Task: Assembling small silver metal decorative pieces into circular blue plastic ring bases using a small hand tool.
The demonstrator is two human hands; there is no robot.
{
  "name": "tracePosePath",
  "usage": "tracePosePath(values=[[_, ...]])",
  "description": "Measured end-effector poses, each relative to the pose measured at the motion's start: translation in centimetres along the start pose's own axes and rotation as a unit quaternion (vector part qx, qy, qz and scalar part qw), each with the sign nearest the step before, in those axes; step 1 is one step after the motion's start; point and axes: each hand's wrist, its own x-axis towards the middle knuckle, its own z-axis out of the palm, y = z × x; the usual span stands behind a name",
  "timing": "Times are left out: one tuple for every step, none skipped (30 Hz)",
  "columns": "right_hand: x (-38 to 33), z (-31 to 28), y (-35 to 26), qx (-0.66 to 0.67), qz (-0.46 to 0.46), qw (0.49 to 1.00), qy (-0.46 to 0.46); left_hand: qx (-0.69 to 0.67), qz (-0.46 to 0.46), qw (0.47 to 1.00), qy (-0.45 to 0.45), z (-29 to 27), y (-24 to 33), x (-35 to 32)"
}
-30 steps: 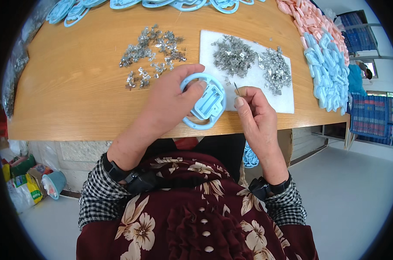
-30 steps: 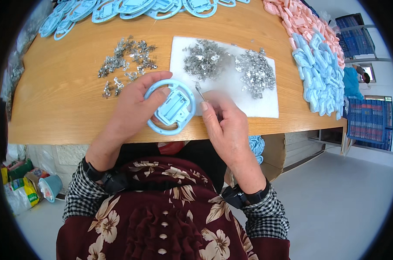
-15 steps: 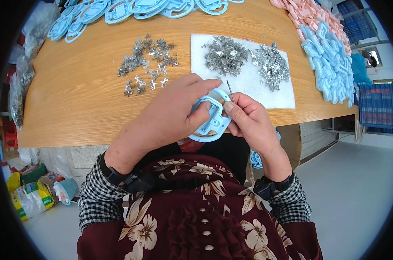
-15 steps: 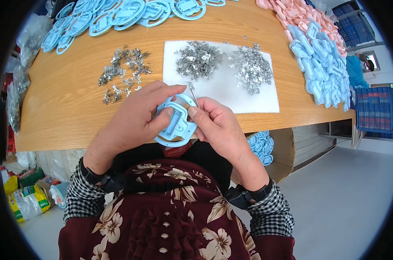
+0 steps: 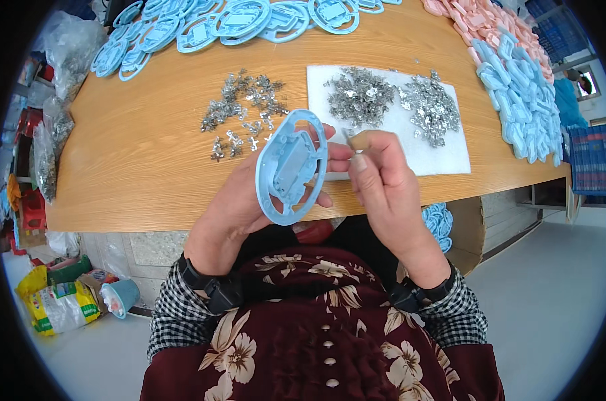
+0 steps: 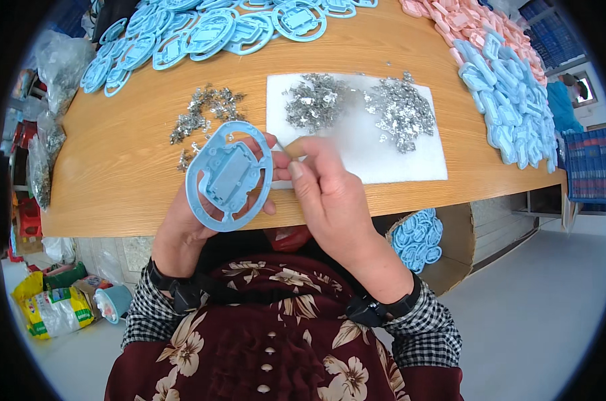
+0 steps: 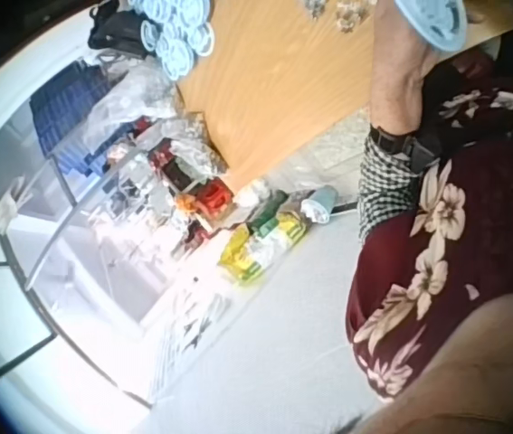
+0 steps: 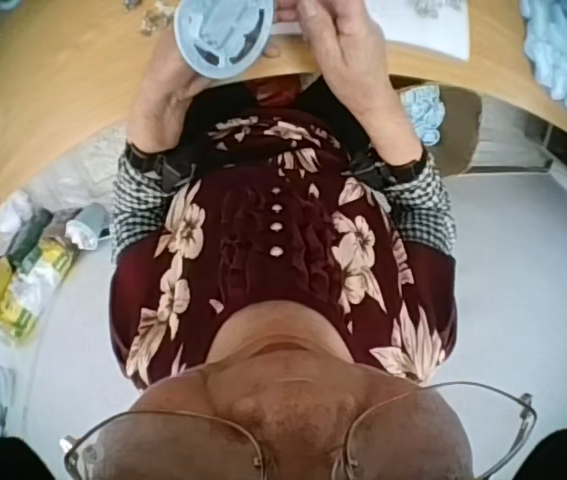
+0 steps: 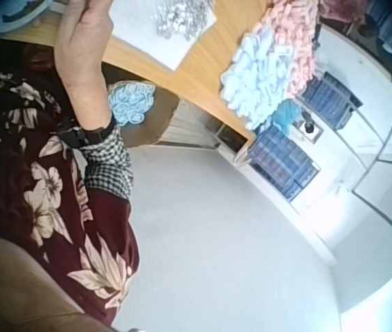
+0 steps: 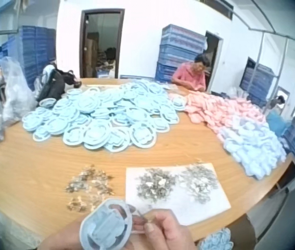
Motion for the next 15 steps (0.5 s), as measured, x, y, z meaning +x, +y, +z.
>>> tracePosePath(values=[[0.1, 0.1, 0.2, -0.059, -0.02, 0.998, -0.012, -0.022, 0.009, 1.0, -0.002, -0.2, -0.1, -0.1], [0.2, 0.2, 0.3, -0.119, -0.039, 0.992, -0.024, -0.045, 0.018, 0.999, -0.005, -0.3, -0.2, -0.4], [0.2, 0.3, 0.3, -0.118, -0.044, 0.992, -0.026, -0.068, 0.027, 0.997, -0.008, -0.4, -0.4, -0.5], [0.3, 0.7, 0.3, -0.116, -0.05, 0.992, -0.028, -0.063, 0.026, 0.998, -0.007, -0.5, -0.5, -0.5], [0.3, 0.9, 0.3, -0.116, -0.054, 0.991, -0.029, -0.059, 0.025, 0.998, -0.006, -0.7, -0.6, -0.4], [0.4, 1.1, 0.2, -0.114, -0.047, 0.992, -0.037, -0.055, 0.023, 0.998, -0.006, -0.8, -0.7, -0.4], [0.5, 1.2, 0.1, -0.113, -0.039, 0.992, -0.045, -0.065, 0.028, 0.997, 0.007, -0.7, -0.7, -0.4], [0.6, 1.2, 0.1, -0.113, -0.031, 0.992, -0.052, -0.077, 0.032, 0.996, 0.018, -0.6, -0.9, -0.4], [0.6, 1.2, 0.3, -0.138, -0.058, 0.988, -0.046, -0.088, 0.036, 0.995, 0.03, -0.5, -1.1, -0.3], [0.6, 1.2, 0.7, -0.163, -0.085, 0.982, -0.04, -0.08, 0.037, 0.995, 0.041, -0.2, -1.2, -0.3], [0.7, 1.2, 1.0, -0.186, -0.112, 0.975, -0.035, -0.071, 0.039, 0.995, 0.053, 0.1, -1.2, -0.3], [0.6, 1.1, 1.3, -0.202, -0.142, 0.968, -0.033, -0.062, 0.041, 0.995, 0.065, 0.2, -1.2, -0.4], [0.6, 1.1, 1.6, -0.217, -0.173, 0.96, -0.031, -0.061, 0.035, 0.997, 0.039, 0.1, -1.1, -0.3], [0.5, 1.0, 1.8, -0.233, -0.203, 0.951, -0.028, -0.062, 0.029, 0.998, 0.012, -0.1, -1.0, -0.2], [0.4, 0.9, 1.8, -0.243, -0.2, 0.948, -0.036, -0.062, 0.022, 0.998, -0.015, -0.3, -1.0, -0.1]])
